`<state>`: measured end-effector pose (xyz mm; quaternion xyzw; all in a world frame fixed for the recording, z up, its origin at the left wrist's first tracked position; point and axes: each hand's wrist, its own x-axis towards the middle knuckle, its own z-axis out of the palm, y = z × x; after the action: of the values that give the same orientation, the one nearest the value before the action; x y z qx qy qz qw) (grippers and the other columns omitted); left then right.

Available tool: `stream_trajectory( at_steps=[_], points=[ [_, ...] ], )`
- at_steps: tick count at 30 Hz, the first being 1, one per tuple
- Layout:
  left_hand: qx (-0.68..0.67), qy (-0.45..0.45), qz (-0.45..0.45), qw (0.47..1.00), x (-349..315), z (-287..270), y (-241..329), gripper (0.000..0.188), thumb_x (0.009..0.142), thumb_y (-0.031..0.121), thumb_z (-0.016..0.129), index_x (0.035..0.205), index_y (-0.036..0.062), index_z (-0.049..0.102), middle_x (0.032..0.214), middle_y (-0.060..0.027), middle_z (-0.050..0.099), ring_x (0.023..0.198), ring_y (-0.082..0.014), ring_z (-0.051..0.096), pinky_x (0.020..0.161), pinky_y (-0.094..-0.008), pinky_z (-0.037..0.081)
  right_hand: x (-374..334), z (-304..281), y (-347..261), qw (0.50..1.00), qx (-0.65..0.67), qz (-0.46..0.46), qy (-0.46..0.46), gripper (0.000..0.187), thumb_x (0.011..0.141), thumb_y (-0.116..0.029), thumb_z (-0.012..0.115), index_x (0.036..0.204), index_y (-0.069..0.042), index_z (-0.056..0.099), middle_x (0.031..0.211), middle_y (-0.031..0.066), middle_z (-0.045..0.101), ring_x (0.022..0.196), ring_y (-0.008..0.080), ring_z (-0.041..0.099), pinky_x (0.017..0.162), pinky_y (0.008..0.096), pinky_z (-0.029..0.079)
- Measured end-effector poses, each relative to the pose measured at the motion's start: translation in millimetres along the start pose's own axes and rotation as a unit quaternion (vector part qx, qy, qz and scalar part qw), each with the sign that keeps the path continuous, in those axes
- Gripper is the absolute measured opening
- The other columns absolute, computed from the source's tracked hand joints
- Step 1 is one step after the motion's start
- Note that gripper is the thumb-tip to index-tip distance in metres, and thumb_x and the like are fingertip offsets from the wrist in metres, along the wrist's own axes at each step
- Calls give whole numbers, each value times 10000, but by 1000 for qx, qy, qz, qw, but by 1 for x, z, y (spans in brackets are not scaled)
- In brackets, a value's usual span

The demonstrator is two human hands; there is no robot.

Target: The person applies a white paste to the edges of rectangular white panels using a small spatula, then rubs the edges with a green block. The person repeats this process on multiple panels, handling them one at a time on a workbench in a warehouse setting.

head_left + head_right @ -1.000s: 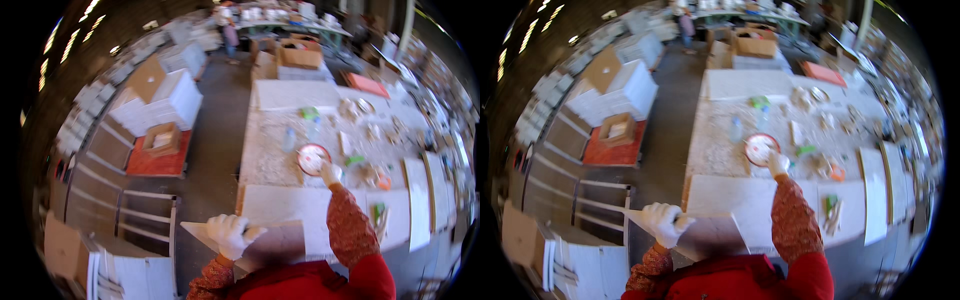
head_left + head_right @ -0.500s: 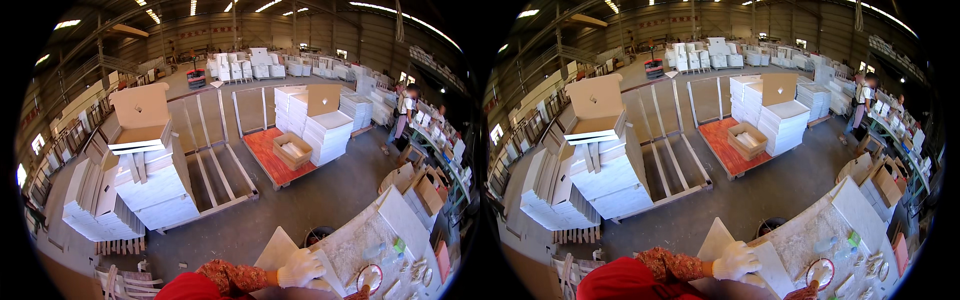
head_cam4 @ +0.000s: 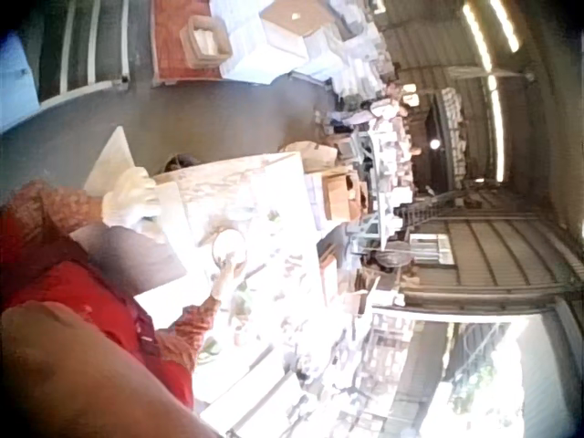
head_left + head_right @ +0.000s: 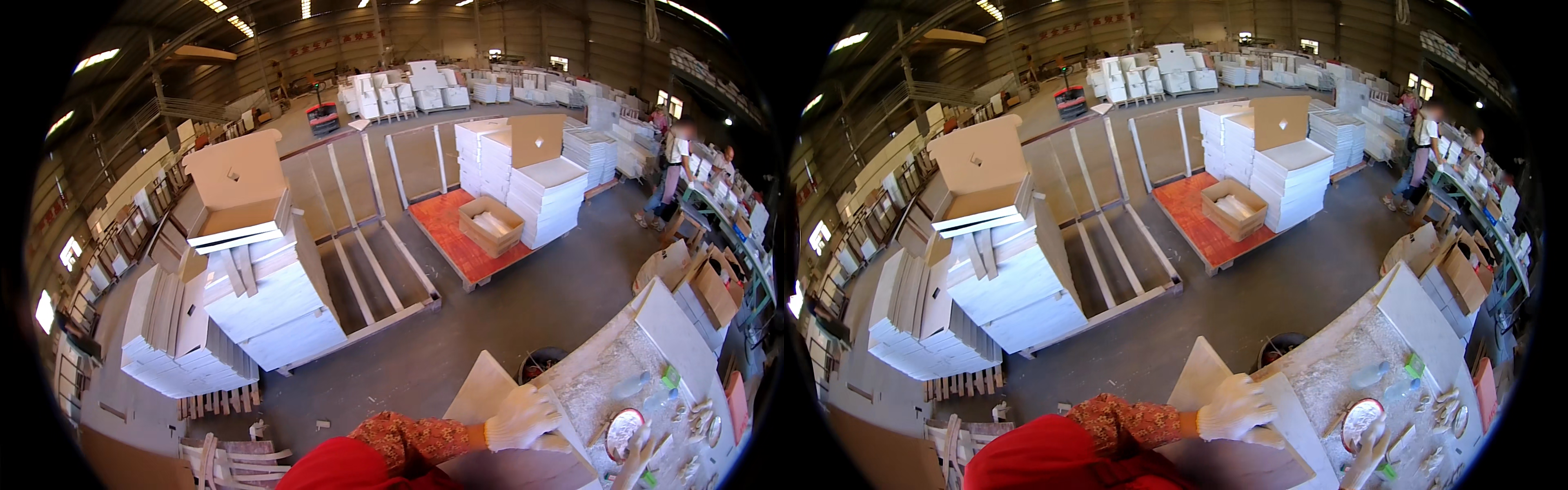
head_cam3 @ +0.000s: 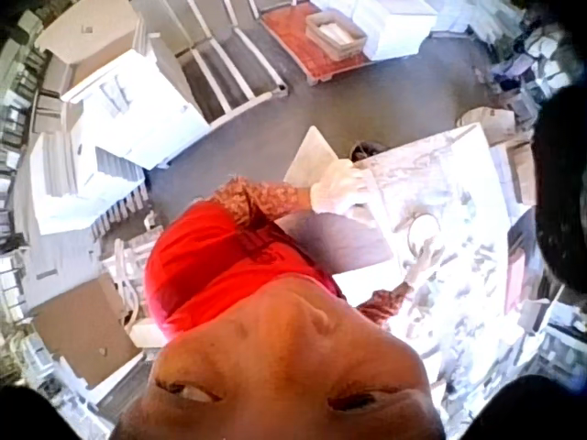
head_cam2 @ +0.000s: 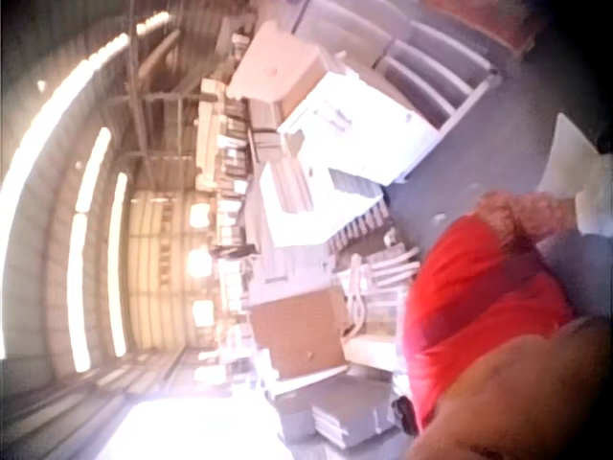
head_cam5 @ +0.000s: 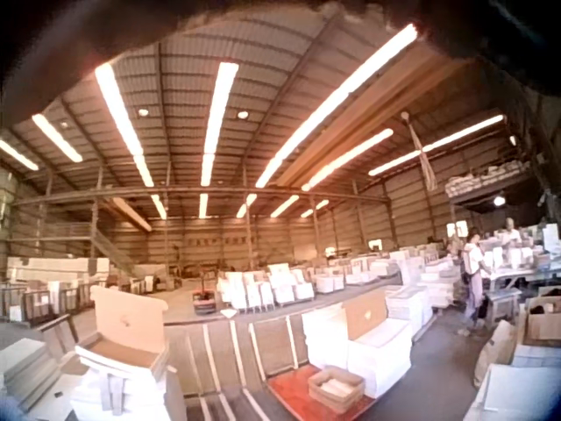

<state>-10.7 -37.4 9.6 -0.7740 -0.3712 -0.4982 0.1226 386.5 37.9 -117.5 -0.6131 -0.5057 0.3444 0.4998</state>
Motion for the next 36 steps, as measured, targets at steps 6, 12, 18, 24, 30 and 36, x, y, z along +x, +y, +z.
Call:
stream_trajectory(
  at_steps=[6,12,18,24,30,36],
  points=[
    [-7,-12,-18,1000,-9,-1,2,494,715,616,757,691,167,552,656,-20,500,628,-248,520,563,-405,365,-107,6,-151,998,17,51,-28,562,1052,-397,518,1437,9,461,1339,166,629,1179,235,596,1015,388,470],
    [1,12,12,1000,3,-8,-3,449,726,576,797,658,198,565,592,1,484,546,-219,506,508,-396,341,-137,-2,-158,991,-62,-44,112,351,1036,-306,518,1191,-23,658,1089,59,639,1011,193,572,902,326,456],
    [26,-24,-5,999,-7,7,-5,525,750,616,772,601,188,506,561,-4,449,533,-216,463,548,-387,311,-148,-2,-221,998,9,-47,-50,219,968,-136,569,1047,25,694,988,48,680,964,142,614,865,310,488],
    [12,-58,-15,998,0,2,6,535,780,623,745,583,189,501,545,3,434,541,-227,445,578,-382,294,-162,-13,-226,986,-96,-122,-61,229,963,-156,587,1061,7,715,1025,97,707,930,171,652,825,319,521],
    [12,-56,-17,998,-2,-2,6,530,784,618,746,607,173,517,565,1,473,544,-236,452,578,-386,298,-167,-15,-229,979,-129,-146,-65,181,955,-118,620,1045,2,721,964,101,719,875,170,666,783,322,534],
    [6,-64,-20,998,-1,-6,5,529,804,618,734,634,161,530,572,-2,483,545,-244,459,571,-393,304,-167,-13,-232,981,-129,-125,-67,172,959,-123,649,1037,11,724,970,119,725,864,185,681,775,327,539]
  ],
)
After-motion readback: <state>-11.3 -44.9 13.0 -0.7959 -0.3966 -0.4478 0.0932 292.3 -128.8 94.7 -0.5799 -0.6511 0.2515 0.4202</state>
